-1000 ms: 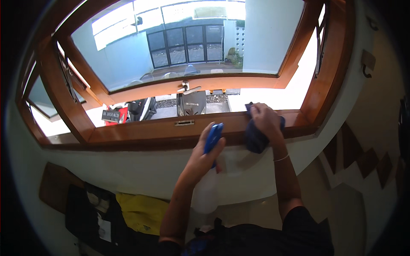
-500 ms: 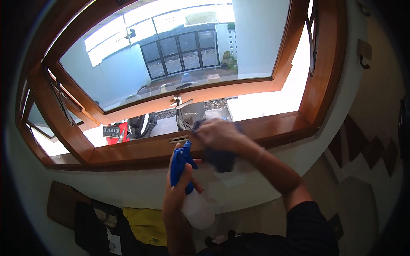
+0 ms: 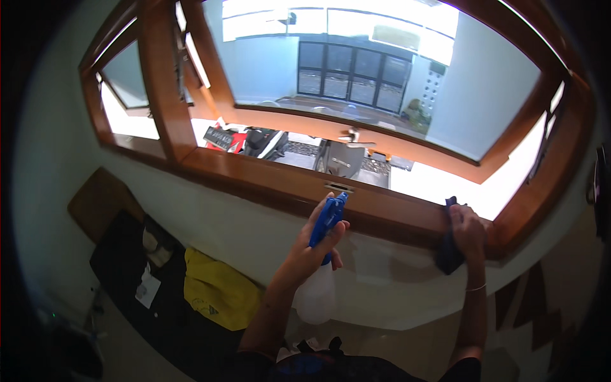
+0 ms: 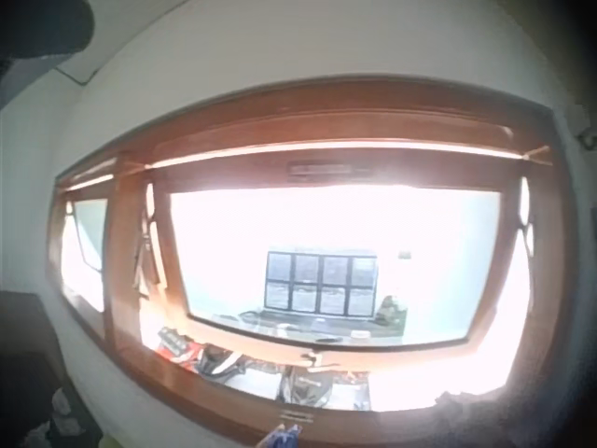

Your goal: The person sprays a window with a spray bottle and wipes the glass and wooden frame with a cloth. They repeatedly spray and wipe different sections of the window and frame throughout the clip.

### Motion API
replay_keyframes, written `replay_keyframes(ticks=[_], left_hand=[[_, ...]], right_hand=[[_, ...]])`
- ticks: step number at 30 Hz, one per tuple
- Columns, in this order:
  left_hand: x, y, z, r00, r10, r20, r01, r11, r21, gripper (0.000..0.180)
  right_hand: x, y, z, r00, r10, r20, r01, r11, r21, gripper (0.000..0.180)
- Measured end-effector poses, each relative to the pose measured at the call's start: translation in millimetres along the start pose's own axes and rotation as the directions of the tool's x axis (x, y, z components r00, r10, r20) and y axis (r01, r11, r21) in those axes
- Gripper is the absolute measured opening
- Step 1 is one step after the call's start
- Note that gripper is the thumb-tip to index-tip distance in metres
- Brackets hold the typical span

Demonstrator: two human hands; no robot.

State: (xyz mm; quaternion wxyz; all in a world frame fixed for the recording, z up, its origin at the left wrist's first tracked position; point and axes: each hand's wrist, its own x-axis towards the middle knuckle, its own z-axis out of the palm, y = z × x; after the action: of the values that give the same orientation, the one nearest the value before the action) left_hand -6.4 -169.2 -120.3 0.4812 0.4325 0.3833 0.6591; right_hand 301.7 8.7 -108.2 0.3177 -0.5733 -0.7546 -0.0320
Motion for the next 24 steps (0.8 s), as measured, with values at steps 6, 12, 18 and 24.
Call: replay_keyframes(ticks=[6,12,18,24], left_hand=[[-22,24,-61,0.961,0.16,-0.224,-0.146,0.986,0.079,0.07],[-49,48,-118,0.898,0.266,-0.351,-0.237,0.964,0.125,0.067],[-78,54,-166,0.871,0.269,-0.411,-0.216,0.961,0.172,0.069],[-108,68,-199,0.83,0.233,-0.506,-0.196,0.972,0.127,0.067]], right_hand=[[-6,-182,82,0.89,-0.449,-0.082,0.456,0.882,0.124,0.031],[2,-363,152,0.786,-0.617,-0.034,0.593,0.738,0.322,0.029],[18,-513,211,0.765,-0.628,0.144,0.509,0.726,0.462,0.04],[45,-572,240,0.734,-0.632,0.25,0.48,0.742,0.467,0.046]])
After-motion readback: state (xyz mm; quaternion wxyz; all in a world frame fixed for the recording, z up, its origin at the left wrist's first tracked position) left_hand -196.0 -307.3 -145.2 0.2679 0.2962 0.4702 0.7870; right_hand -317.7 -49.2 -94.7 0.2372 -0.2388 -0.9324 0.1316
